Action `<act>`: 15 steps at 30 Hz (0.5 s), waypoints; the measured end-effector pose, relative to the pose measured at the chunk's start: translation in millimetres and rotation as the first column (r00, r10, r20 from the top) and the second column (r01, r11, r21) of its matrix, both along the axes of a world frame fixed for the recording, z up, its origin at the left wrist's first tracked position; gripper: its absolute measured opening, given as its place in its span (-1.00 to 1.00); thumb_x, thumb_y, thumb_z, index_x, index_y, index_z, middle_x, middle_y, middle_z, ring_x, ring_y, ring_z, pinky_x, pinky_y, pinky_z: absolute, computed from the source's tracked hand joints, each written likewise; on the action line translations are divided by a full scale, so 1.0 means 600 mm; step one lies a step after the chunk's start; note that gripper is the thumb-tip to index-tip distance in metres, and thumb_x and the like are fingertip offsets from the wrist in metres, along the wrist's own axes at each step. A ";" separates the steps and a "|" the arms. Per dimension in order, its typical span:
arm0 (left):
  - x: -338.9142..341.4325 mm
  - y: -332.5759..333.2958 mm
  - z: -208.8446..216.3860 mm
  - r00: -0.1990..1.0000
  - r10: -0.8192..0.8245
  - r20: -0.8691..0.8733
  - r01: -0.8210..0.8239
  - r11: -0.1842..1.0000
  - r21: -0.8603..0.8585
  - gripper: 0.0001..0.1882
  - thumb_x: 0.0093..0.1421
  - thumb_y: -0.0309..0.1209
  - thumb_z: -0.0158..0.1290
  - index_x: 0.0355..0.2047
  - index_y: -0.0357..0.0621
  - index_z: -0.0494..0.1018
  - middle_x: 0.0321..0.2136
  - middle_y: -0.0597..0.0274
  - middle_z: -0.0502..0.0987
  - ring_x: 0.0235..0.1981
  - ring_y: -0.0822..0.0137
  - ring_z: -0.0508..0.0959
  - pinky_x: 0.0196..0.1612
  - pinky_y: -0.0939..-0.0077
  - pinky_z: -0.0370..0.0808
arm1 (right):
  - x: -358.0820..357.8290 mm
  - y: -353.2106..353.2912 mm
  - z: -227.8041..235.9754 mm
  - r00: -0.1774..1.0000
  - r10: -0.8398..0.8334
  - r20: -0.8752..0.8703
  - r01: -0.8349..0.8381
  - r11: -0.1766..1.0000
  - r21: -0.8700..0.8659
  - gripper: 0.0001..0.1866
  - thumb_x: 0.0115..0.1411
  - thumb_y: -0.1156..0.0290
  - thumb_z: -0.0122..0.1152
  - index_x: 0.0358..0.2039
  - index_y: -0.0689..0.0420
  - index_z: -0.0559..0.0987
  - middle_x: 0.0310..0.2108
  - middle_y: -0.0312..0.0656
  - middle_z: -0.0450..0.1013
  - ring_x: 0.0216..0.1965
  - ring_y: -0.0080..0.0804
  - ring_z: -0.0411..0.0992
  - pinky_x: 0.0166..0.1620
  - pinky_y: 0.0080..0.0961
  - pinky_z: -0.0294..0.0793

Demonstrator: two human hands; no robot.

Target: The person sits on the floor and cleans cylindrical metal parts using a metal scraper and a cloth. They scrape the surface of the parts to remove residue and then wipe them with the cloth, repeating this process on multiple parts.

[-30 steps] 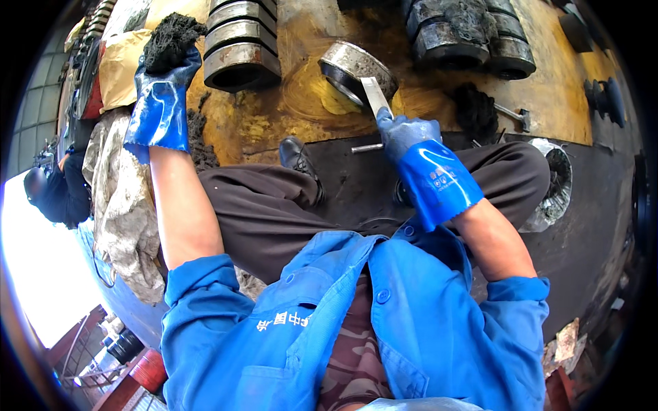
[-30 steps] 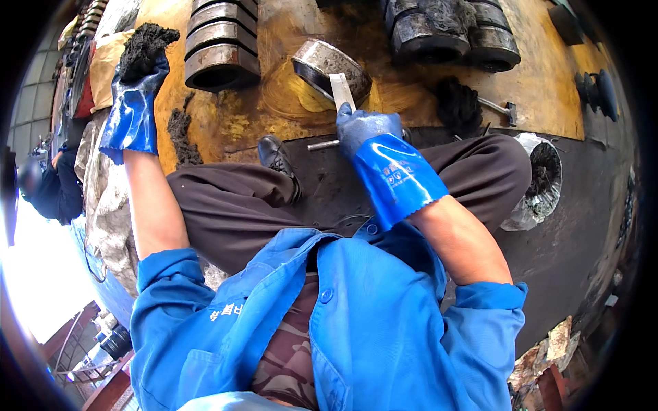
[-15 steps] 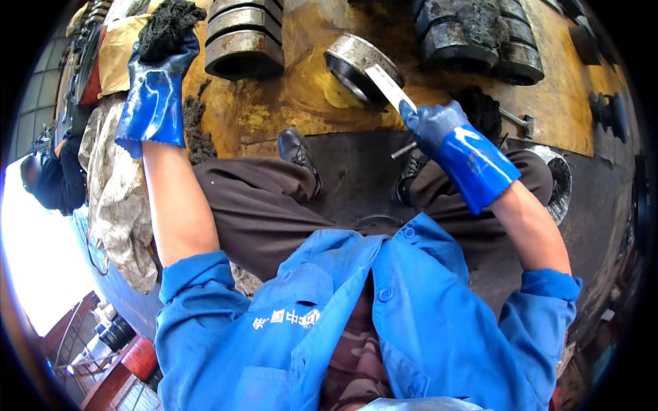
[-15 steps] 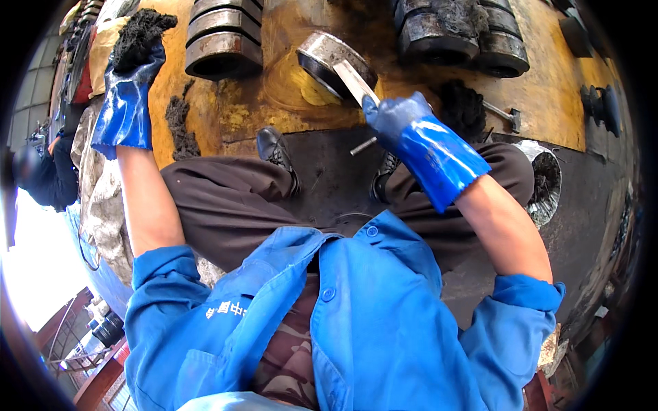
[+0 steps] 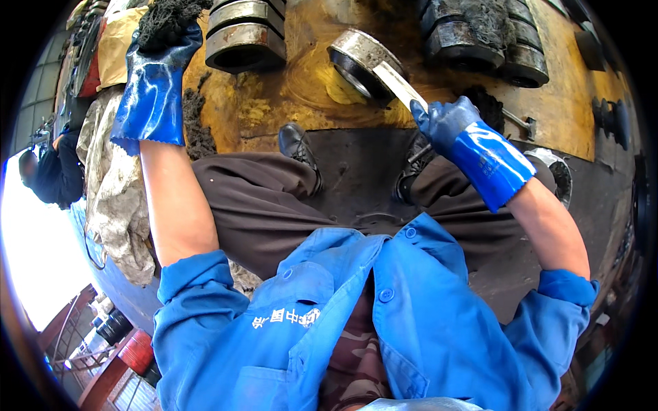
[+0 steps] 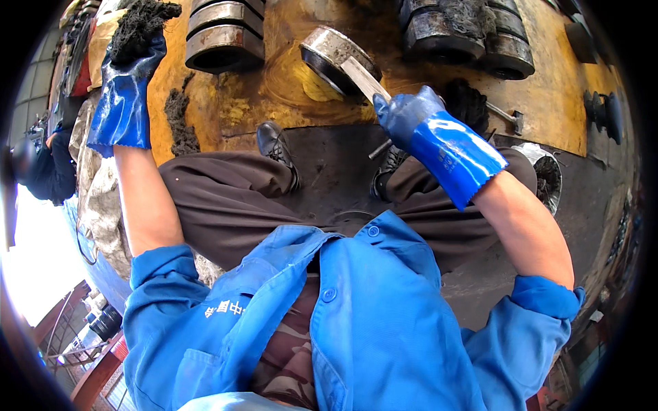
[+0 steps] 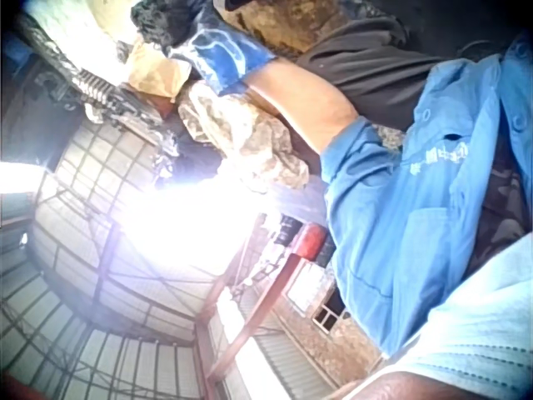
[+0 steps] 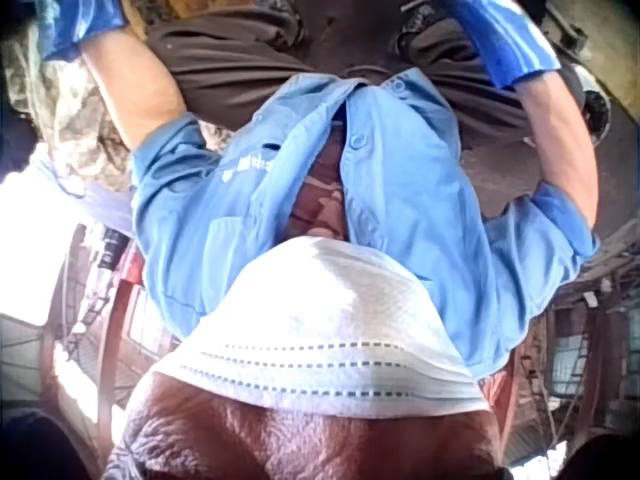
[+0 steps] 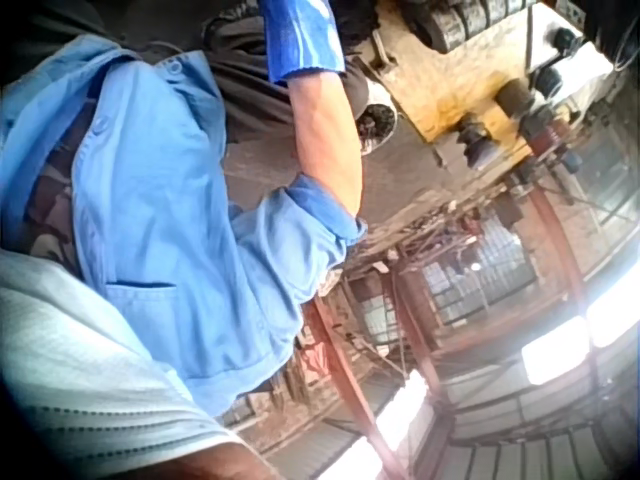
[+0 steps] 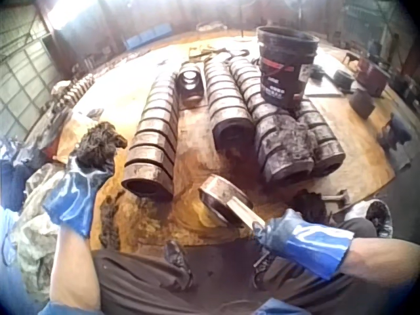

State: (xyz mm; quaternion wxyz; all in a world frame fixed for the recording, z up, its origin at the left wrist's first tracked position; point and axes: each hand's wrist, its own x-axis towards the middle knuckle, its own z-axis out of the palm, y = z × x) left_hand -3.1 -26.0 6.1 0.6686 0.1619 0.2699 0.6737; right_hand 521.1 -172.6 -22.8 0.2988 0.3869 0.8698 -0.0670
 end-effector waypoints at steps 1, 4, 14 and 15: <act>-0.003 -0.002 0.002 1.000 0.008 -0.003 -0.008 1.000 0.000 -0.56 0.37 -0.28 -0.24 0.07 -0.29 0.46 -0.02 -0.05 0.57 -0.04 0.00 0.57 0.00 0.04 0.52 | -0.010 0.007 -0.001 0.999 -0.019 -0.032 0.018 1.000 -0.023 -0.63 0.41 0.33 -0.16 0.16 0.18 0.34 -0.26 -0.14 0.58 -0.28 -0.20 0.60 -0.21 -0.11 0.51; 0.000 0.002 -0.004 1.000 -0.004 0.004 0.004 1.000 0.002 -0.56 0.37 -0.27 -0.24 0.07 -0.29 0.46 -0.01 -0.05 0.57 -0.04 0.00 0.57 0.00 0.04 0.51 | -0.004 0.012 -0.019 0.997 0.059 -0.053 -0.054 0.994 0.093 -0.62 0.45 0.25 -0.25 0.14 0.15 0.38 -0.29 -0.16 0.59 -0.27 -0.22 0.59 -0.19 -0.15 0.51; -0.022 0.006 -0.016 0.999 -0.037 0.018 0.037 0.999 0.036 -0.55 0.38 -0.26 -0.25 0.08 -0.28 0.45 0.00 -0.05 0.56 -0.03 0.00 0.56 0.02 0.03 0.51 | 0.008 0.023 -0.004 0.990 0.142 0.026 -0.142 0.990 0.005 -0.50 0.31 0.41 -0.05 0.26 0.22 0.27 -0.27 -0.06 0.54 -0.35 -0.24 0.60 -0.39 -0.21 0.55; -0.027 0.012 -0.013 0.999 -0.042 0.014 0.041 0.998 0.040 -0.55 0.38 -0.26 -0.25 0.08 -0.28 0.45 0.00 -0.05 0.56 -0.02 -0.01 0.56 0.02 0.03 0.50 | 0.015 0.022 -0.005 0.984 0.166 0.058 -0.167 0.986 0.008 -0.50 0.31 0.41 -0.05 0.26 0.22 0.27 -0.26 -0.06 0.53 -0.33 -0.22 0.60 -0.38 -0.21 0.55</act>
